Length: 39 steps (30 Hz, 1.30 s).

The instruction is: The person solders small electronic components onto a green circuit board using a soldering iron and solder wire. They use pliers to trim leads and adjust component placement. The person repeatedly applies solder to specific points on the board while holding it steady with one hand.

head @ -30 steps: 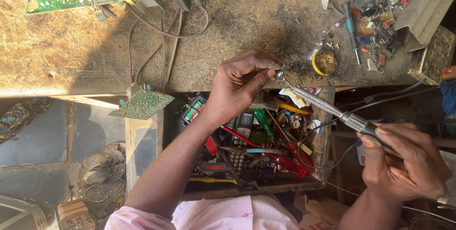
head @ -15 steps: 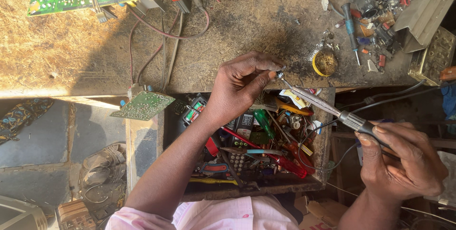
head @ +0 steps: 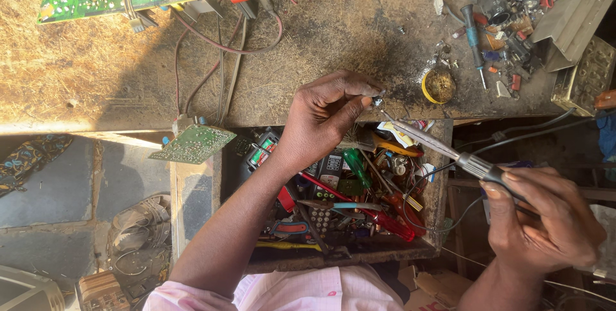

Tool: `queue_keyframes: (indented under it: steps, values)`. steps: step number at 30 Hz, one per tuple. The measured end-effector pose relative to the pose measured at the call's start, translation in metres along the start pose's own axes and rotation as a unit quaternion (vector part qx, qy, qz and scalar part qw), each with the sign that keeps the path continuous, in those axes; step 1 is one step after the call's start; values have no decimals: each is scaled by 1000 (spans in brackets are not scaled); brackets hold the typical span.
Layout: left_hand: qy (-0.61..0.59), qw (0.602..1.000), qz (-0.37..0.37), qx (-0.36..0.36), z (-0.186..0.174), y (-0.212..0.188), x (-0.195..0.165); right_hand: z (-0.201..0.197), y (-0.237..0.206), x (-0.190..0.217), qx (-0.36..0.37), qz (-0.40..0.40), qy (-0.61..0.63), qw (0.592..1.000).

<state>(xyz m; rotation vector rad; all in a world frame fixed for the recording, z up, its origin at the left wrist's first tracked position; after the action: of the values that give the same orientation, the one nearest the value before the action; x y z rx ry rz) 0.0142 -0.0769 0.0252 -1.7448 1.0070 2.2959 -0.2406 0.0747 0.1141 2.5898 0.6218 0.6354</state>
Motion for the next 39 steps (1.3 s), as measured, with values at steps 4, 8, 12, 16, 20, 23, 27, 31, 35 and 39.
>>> queue_keyframes:
  steps: [4, 8, 12, 16, 20, 23, 27, 31, 35, 39]
  values:
    - [17, 1000, 1, 4, 0, 1, -1, -4, 4, -4, 26, -32, 49, 998]
    - [4, 1000, 6, 5, 1, 1, -2, -1, -6, -4, 3, -27, 24, 999]
    - [10, 1000, 1, 5, 0, 1, -2, 2, -8, -6, 4, -33, 20, 999]
    - [2, 1000, -4, 6, 1, 1, 0, 1, -5, -5, 4, -46, 4, 999]
    - [-4, 1000, -7, 6, 1, 1, 0, 2, -7, -4, 3, -35, -1, 999]
    - [3, 1000, -3, 5, 1, 1, -1, 2, -10, -4, 5, -18, -8, 1000]
    - [10, 1000, -7, 1, -1, 1, -1, 1, -10, -6, -7, -13, -24, 1000]
    - [1, 1000, 3, -27, -1, 2, -3, -4, -8, -7, -53, 0, 2, 999]
    - [-13, 999, -13, -42, 0, 3, -2, -13, -10, -4, -127, 56, -21, 990]
    - [-29, 998, -26, -56, 0, 5, -1, -11, -3, -6, -206, 52, 24, 977]
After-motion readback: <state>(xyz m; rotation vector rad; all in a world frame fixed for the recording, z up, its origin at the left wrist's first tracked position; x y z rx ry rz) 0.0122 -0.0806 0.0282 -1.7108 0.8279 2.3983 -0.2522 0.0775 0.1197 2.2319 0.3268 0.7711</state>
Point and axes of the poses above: each hand's wrist, its own y-axis towards the middle knuckle, its own z-axis out of the palm, x = y × z, the point moved 8 cm from there along y, towards the middle knuckle, and after that the axes turned 11 degrees about x, right-handed, at the moved point
